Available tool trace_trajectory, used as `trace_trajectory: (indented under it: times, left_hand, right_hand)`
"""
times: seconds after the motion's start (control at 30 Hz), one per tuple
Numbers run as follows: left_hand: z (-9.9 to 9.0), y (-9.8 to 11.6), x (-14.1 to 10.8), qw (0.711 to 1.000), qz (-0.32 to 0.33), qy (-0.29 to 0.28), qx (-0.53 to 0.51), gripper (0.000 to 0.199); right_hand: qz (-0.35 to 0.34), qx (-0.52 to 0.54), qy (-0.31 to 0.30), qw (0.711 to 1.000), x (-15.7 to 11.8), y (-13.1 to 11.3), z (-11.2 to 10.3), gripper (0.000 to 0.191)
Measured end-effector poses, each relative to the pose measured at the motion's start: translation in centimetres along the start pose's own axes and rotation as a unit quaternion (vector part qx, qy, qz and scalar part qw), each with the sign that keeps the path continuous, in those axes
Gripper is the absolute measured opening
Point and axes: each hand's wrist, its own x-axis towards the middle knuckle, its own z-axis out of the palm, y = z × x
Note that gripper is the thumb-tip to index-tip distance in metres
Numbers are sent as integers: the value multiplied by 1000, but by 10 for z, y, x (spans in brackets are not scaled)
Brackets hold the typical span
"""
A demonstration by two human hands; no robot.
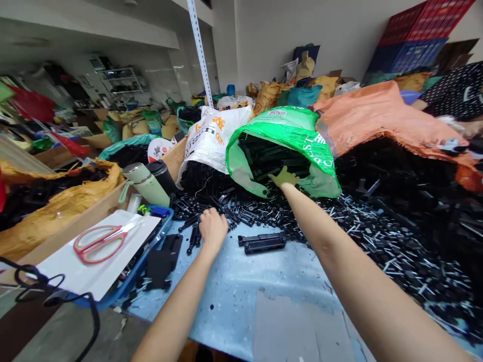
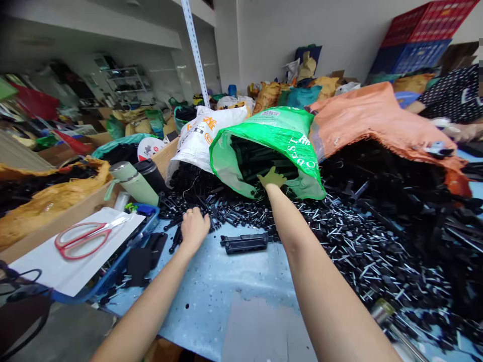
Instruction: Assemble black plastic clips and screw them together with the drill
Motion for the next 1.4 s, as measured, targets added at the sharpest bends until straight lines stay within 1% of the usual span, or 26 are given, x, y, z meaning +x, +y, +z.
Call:
trace_trajectory:
  times: [0.03, 0.1, 0.2, 0.27, 0.33, 0.37, 0.4, 0.47, 0.5, 0.53, 0.6, 0.63, 0.67, 0.7, 0.73, 0.77, 0.8, 0.83, 0.9, 0.93, 1.0, 1.07, 1.17, 1.23, 1.3, 1.4]
  left_hand:
    - [2, -11, 8, 999, -23, -18, 14, 35]
    - [9, -23, 18, 998, -37, -51, 19, 39]
    - [25, -20, 18, 994, -40, -105, -5, 48]
    - [33, -13, 16, 989, -53, -138, -29, 48]
    - [35, -12, 14, 983, -66, -159, -54, 46]
    - [33, -14, 11, 982, -71, -165, -66, 46]
    - [30, -19, 8, 980, -71, -167, -77, 45]
    - [18, -32, -3, 979, -62, -164, -102, 42]
    - [10, -39, -11, 979, -53, -159, -116, 39]
    - [2, -46, -22, 979, -41, -153, -126, 36]
    - [-17, -54, -48, 973, 0, -141, -183, 32]
    - [-27, -55, -63, 960, 24, -146, -239, 32]
    - [-37, -53, -80, 936, 48, -163, -307, 33]
    - [-48, -49, -96, 901, 71, -196, -380, 35]
    - [-57, -43, -112, 860, 91, -240, -442, 37]
    - [-66, -36, -128, 821, 108, -287, -482, 39]
    - [-74, -29, -142, 793, 124, -328, -498, 38]
    - [-81, -22, -154, 776, 138, -357, -502, 37]
    - [-91, -13, -174, 763, 150, -382, -500, 34]
    - [-95, -11, -181, 760, 150, -387, -499, 33]
    - [-99, -11, -191, 751, 149, -411, -495, 32]
    - [-103, -13, -200, 735, 160, -452, -480, 33]
    - [-107, -15, -210, 705, 177, -510, -460, 34]
    - [-106, -15, -215, 686, 174, -536, -460, 35]
    - [-104, -17, -217, 668, 162, -556, -467, 37]
    - [-97, -21, -219, 635, 143, -590, -478, 41]
  right_hand:
    - [8, 17, 0, 1000, 3, 0, 1, 70]
    - [16, 55, 3, 998, 5, -1, -1, 69]
    - [-9, 126, 0, 992, -3, -2, -15, 59]
    - [-46, 171, -16, 984, -23, 1, -25, 51]
    - [-80, 208, -46, 974, -56, 10, -35, 48]
    - [-102, 237, -75, 963, -77, 18, -40, 48]
    - [-127, 271, -114, 947, -99, 28, -44, 49]
    - [-189, 331, -204, 902, -147, 53, -54, 53]
    - [-224, 336, -247, 881, -171, 67, -60, 55]
    - [-260, 316, -281, 868, -195, 80, -67, 57]
    - [-327, 212, -304, 869, -237, 100, -81, 51]
    - [-352, 157, -294, 875, -256, 105, -88, 48]
    - [-364, 115, -272, 883, -274, 107, -94, 47]
    - [-364, 92, -246, 894, -289, 105, -100, 49]
    - [-358, 86, -230, 901, -303, 100, -104, 51]
    - [-353, 89, -235, 901, -315, 94, -107, 52]
    - [-353, 89, -256, 896, -326, 87, -109, 50]
    - [-358, 82, -281, 886, -336, 81, -110, 45]
    - [-378, 48, -318, 868, -353, 74, -111, 39]
    - [-384, 33, -321, 865, -360, 74, -111, 39]
    - [-385, 33, -330, 861, -373, 80, -111, 39]
    - [-378, 72, -372, 845, -382, 91, -113, 39]
    - [-336, 158, -447, 814, -391, 105, -117, 39]
    - [-292, 203, -482, 801, -395, 110, -119, 40]
    - [-258, 228, -499, 795, -399, 112, -121, 40]
    - [-240, 246, -502, 794, -407, 116, -121, 38]
